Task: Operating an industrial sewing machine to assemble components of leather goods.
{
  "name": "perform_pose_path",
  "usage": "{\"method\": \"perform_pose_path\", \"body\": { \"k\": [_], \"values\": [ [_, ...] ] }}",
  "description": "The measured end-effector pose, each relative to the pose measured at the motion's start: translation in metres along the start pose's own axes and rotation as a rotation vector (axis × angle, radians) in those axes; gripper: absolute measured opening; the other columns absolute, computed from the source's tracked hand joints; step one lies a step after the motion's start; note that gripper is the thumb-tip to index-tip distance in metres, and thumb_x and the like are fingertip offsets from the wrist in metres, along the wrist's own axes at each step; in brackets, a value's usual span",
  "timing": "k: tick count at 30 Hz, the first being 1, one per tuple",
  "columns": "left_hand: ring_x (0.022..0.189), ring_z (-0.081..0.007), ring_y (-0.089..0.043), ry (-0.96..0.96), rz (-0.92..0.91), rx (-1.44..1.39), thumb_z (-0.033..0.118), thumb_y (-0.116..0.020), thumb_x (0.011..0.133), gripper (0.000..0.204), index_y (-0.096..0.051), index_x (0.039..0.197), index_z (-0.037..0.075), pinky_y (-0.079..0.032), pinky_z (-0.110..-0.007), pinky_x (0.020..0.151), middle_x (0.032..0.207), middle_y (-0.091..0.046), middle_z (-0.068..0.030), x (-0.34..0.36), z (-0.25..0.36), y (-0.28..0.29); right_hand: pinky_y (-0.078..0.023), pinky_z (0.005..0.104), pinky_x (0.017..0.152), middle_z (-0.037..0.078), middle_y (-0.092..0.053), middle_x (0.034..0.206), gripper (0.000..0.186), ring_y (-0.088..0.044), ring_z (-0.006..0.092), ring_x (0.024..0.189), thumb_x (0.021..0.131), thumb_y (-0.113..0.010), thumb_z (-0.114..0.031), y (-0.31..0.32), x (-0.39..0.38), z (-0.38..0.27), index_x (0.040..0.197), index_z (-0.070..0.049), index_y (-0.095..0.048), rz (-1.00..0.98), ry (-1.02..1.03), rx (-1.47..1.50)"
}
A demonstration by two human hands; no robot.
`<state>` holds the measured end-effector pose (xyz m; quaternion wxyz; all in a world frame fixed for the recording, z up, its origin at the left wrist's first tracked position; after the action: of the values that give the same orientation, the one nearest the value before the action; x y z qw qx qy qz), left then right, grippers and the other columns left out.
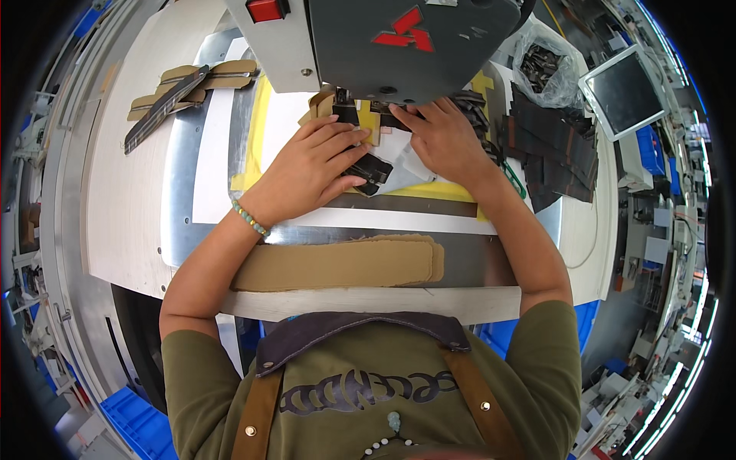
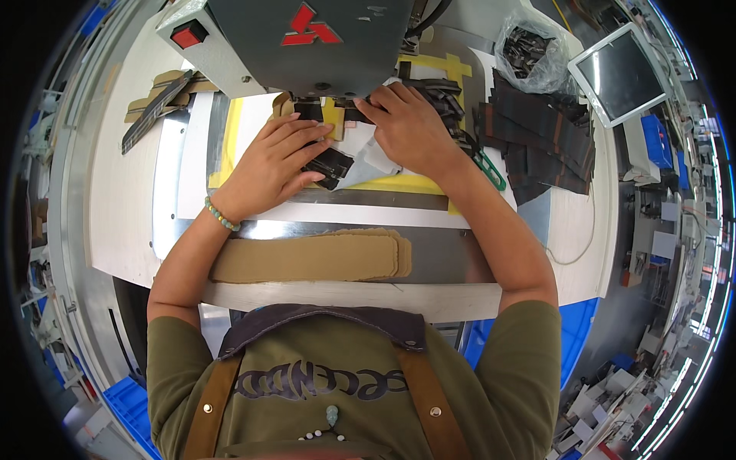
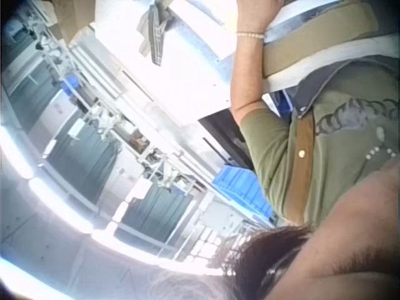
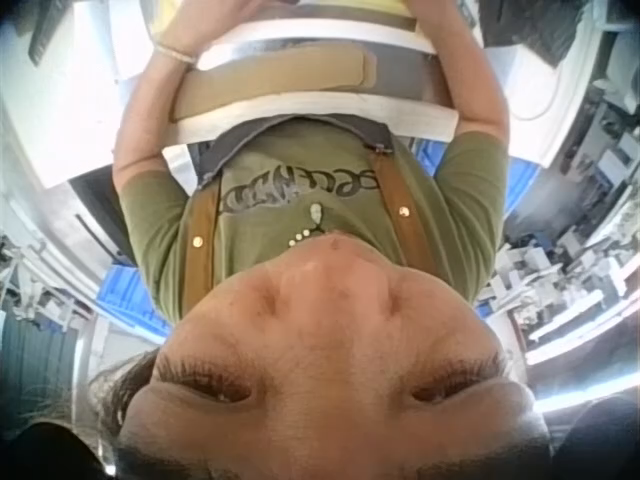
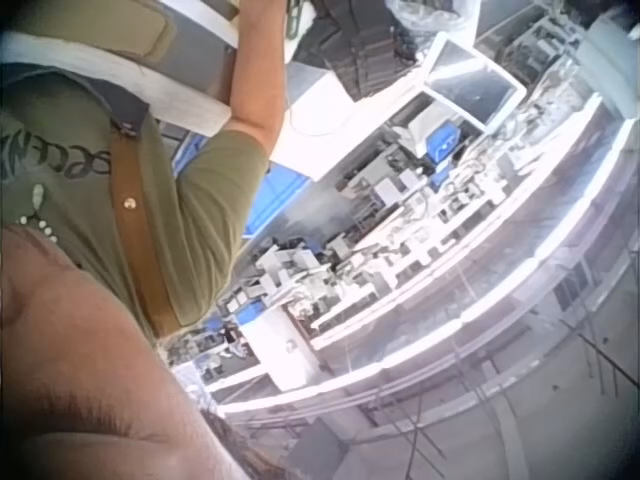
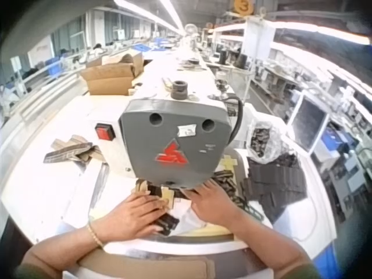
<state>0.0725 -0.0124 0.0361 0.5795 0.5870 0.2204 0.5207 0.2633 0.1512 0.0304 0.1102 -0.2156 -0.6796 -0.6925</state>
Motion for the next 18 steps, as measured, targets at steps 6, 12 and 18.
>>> {"method": "perform_pose_path", "body": {
  "k": [6,12,18],
  "values": [
    [0.136,-0.0312,-0.058,0.000,-0.001,-0.007,0.035,-0.074,0.095,0.050,-0.070,0.133,0.003,-0.038,-0.050,0.126,0.145,-0.066,-0.0111,-0.0006,0.0000,0.0001,-0.055,0.0406,0.096,0.008,-0.063,0.109,0.044,-0.063,0.0272,0.103,0.079,-0.070,-0.002,0.0041,0.0000,-0.0025,0.123,-0.002,-0.075,0.006,-0.012,0.024],
    [0.129,-0.0285,-0.061,-0.027,0.048,0.057,0.040,-0.072,0.099,0.048,-0.072,0.130,0.004,-0.040,-0.046,0.124,0.138,-0.070,-0.0084,-0.0009,0.0005,0.0004,-0.056,0.0413,0.095,0.008,-0.061,0.108,0.045,-0.062,0.0272,0.104,0.079,-0.070,-0.002,0.0043,-0.0005,-0.0044,0.124,-0.003,-0.075,0.014,-0.005,0.028],
    [0.131,-0.0302,-0.060,-0.028,0.030,0.017,0.037,-0.075,0.094,0.050,-0.072,0.130,0.003,-0.041,-0.047,0.123,0.141,-0.069,-0.0092,-0.0027,-0.0003,0.0005,-0.056,0.0434,0.096,0.008,-0.060,0.110,0.045,-0.062,0.0275,0.107,0.080,-0.071,0.000,0.0061,-0.0010,-0.0076,0.124,-0.002,-0.075,-0.023,-0.013,0.035]
  ]
}}
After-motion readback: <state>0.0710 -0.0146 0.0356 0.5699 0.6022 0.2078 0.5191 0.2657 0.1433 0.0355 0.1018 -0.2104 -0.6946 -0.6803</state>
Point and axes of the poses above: each hand's wrist, its own x-axis towards the middle knuckle, its own y-axis out of the back of the hand, z = x × y, the point moved 3 cm from there along x, towards the middle knuckle
